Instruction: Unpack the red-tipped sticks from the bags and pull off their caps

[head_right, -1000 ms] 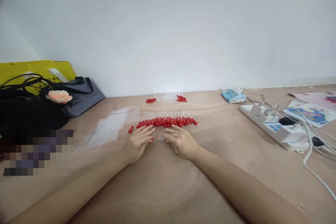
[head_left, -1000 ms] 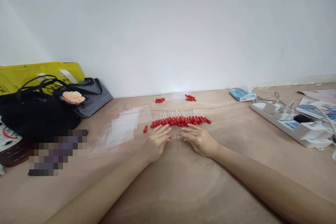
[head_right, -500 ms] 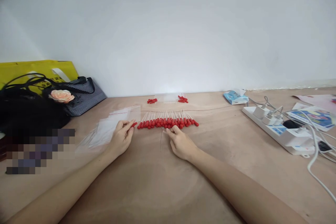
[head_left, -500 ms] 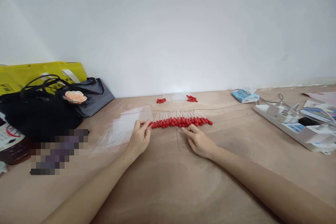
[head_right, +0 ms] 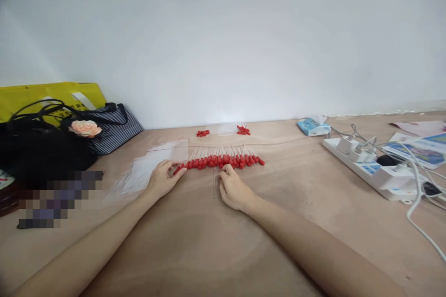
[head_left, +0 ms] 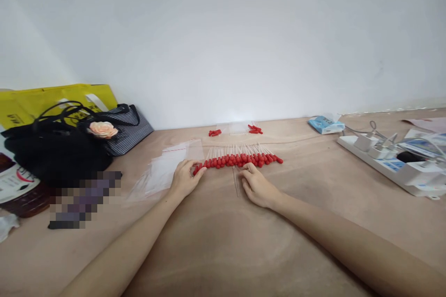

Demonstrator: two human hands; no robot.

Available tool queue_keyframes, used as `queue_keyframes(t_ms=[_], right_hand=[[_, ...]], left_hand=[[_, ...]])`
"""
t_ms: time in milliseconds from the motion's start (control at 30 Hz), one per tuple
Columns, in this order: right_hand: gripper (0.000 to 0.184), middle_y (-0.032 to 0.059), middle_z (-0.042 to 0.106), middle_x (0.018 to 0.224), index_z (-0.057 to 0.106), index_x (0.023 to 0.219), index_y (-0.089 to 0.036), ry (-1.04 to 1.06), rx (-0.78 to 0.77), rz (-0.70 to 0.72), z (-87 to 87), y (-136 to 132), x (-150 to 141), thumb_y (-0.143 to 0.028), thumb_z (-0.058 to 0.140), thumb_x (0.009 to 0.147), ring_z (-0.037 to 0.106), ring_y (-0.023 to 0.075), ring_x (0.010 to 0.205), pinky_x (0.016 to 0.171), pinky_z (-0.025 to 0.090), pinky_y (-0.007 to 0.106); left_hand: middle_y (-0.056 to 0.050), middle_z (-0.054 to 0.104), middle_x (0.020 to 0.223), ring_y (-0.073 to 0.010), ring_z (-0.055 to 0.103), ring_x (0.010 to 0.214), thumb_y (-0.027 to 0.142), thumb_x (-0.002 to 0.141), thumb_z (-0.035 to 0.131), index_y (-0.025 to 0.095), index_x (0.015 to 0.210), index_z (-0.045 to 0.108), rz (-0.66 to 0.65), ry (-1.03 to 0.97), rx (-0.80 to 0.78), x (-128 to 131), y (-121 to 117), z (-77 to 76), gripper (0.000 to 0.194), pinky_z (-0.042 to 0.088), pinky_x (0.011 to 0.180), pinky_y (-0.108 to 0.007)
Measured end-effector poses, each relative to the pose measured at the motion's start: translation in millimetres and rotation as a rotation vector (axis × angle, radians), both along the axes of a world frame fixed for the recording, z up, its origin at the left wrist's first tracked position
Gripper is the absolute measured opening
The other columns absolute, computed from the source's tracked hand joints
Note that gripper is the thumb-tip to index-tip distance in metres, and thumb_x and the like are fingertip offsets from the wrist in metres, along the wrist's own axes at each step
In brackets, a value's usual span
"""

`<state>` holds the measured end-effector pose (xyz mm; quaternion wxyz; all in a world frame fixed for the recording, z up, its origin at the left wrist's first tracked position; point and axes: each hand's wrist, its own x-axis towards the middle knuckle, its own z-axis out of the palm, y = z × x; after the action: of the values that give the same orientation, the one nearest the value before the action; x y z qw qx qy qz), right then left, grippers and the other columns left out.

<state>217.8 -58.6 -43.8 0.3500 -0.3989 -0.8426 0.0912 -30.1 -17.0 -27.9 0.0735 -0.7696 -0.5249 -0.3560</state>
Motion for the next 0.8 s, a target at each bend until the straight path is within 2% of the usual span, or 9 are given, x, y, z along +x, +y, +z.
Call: queue_keyframes(t_ms=[200, 367, 600, 700, 800], right_hand=[[0.017, 0.0090, 0.045, 0.097, 0.051, 0.096, -0.015, -0.023, -0.031, 0.091, 6.5, -5.5, 0.0, -0.014, 0.040, 0.084, 0.049, 0.0164, 0.093, 0.086, 0.044, 0.034], [0.020, 0.0088, 0.046, 0.097, 0.050, 0.101, -0.016, 0.011, -0.034, 0.091, 5.9, -4.6, 3.0, -0.015, 0.038, 0.085, 0.051, 0.0158, 0.091, 0.084, 0.045, 0.033], [0.018, 0.0094, 0.048, 0.097, 0.053, 0.097, -0.015, 0.070, 0.024, 0.057, 3.8, -4.2, 11.5, -0.014, 0.041, 0.083, 0.051, 0.0165, 0.090, 0.083, 0.045, 0.034], [0.018, 0.0092, 0.048, 0.096, 0.054, 0.096, -0.015, 0.060, 0.011, 0.057, 4.5, -5.0, 14.9, -0.015, 0.043, 0.082, 0.051, 0.0160, 0.088, 0.081, 0.045, 0.032], [0.016, 0.0083, 0.048, 0.095, 0.055, 0.093, -0.016, 0.048, -0.007, 0.070, 5.7, -5.7, 15.9, -0.015, 0.044, 0.082, 0.051, 0.0157, 0.087, 0.081, 0.045, 0.032]], left_hand=[[-0.004, 0.058, 0.076, -0.0198, 0.052, 0.075, 0.033, 0.075, 0.055, 0.019, 0.085, 0.061, -0.049, 0.094, 0.004, 0.0, -4.4, 1.0, 0.019, 0.044, 0.070, -0.033], [-0.005, 0.058, 0.083, -0.0207, 0.051, 0.080, 0.032, 0.077, 0.053, 0.018, 0.092, 0.060, -0.107, 0.124, 0.016, 7.4, -7.2, 5.9, 0.021, 0.043, 0.074, -0.035], [-0.006, 0.059, 0.089, -0.0209, 0.052, 0.087, 0.034, 0.078, 0.053, 0.017, 0.096, 0.060, -0.265, 0.228, -0.052, 57.7, 12.3, 19.1, 0.025, 0.042, 0.080, -0.036], [-0.004, 0.060, 0.087, -0.0192, 0.053, 0.084, 0.033, 0.078, 0.053, 0.019, 0.095, 0.061, -0.299, 0.209, -0.072, 75.0, 21.2, 16.4, 0.023, 0.042, 0.079, -0.034], [-0.004, 0.060, 0.088, -0.0188, 0.053, 0.085, 0.031, 0.078, 0.054, 0.020, 0.094, 0.062, -0.289, 0.173, -0.054, 81.4, 25.0, 11.5, 0.021, 0.042, 0.079, -0.033]])
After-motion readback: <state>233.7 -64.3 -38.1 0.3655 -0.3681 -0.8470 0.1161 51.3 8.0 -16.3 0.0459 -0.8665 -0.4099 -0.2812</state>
